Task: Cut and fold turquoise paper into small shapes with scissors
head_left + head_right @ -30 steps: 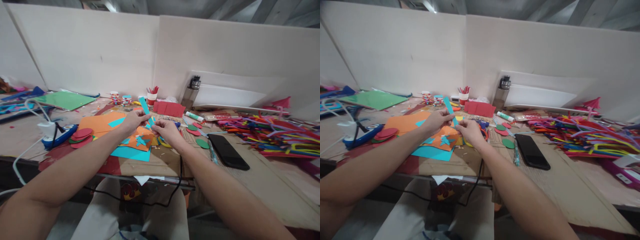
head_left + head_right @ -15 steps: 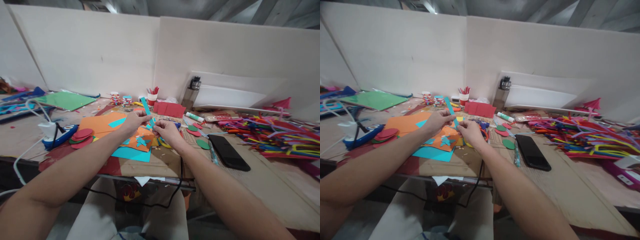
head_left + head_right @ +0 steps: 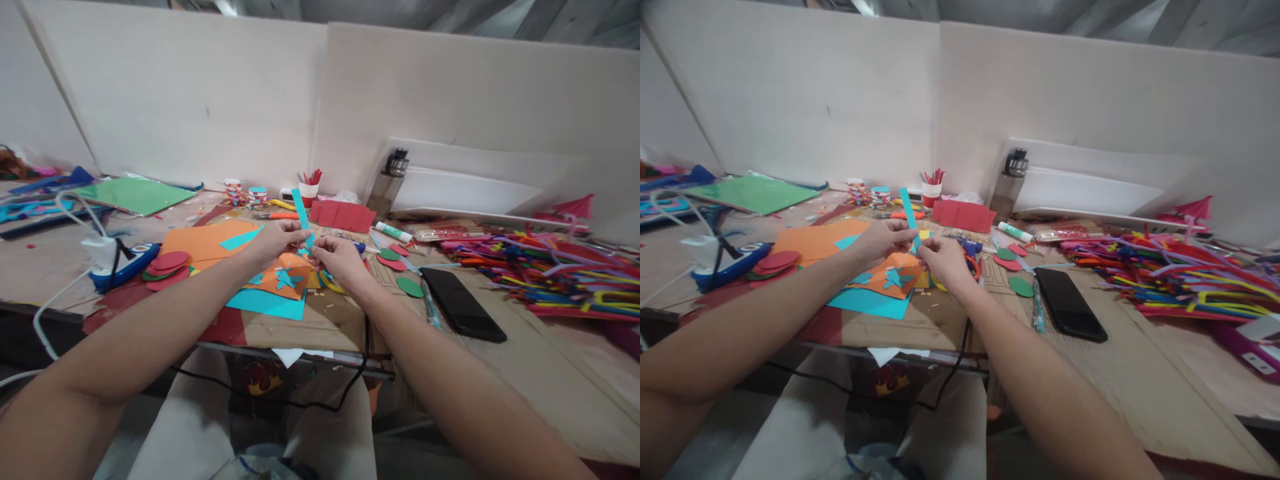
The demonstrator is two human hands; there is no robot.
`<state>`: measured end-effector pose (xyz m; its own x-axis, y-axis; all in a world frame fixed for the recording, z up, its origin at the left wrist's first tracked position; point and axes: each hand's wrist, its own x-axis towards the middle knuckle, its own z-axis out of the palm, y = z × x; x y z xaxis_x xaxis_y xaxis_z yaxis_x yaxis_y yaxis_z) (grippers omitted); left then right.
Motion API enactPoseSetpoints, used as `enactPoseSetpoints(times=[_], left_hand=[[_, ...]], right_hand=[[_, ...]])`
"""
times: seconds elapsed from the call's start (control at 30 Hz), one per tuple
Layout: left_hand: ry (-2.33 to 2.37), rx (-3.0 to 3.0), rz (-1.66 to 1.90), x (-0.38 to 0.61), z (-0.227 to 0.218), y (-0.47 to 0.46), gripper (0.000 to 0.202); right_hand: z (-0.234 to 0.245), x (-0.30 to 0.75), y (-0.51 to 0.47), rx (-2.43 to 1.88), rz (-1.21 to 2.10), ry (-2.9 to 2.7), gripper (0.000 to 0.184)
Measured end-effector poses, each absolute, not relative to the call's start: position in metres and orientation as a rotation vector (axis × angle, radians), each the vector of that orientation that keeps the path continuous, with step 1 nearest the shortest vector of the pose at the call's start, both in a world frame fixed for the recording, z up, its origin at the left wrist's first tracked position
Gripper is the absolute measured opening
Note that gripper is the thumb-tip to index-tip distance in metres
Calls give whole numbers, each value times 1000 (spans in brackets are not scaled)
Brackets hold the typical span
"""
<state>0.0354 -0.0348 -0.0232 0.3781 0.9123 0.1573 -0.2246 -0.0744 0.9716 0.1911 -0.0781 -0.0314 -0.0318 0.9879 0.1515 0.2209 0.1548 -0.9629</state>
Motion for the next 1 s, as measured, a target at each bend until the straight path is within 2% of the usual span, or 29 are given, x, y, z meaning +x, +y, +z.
enactPoseSetpoints(times=[0.2, 0.4, 0.5, 0.6, 0.67, 0.83, 1.0], left_hand=[[676, 1248, 1021, 35, -23, -33, 30], [722, 1243, 1051, 28, -17, -26, 24], [742, 1159, 1200, 15, -8, -16, 21], [755, 1146, 1303, 0, -2, -4, 21], [779, 1173, 1353, -6, 0, 2, 22], [845, 1201, 1403, -10, -4, 6, 25], [839, 1181, 1321, -9, -5, 4, 32]], right_hand=[[-34, 189, -76, -1211, 939, -1446, 6], [-35, 187, -79, -1192, 890, -1524, 12], [-29, 183, -88, -1206, 676, -1710, 15], [-22, 169, -97, -1223, 461, -1962, 7], [-18, 156, -100, -1186, 358, -2136, 8], [-19, 119, -93, -1221, 262, -2480, 21], [-24, 103, -87, -1359, 270, -2631, 15]])
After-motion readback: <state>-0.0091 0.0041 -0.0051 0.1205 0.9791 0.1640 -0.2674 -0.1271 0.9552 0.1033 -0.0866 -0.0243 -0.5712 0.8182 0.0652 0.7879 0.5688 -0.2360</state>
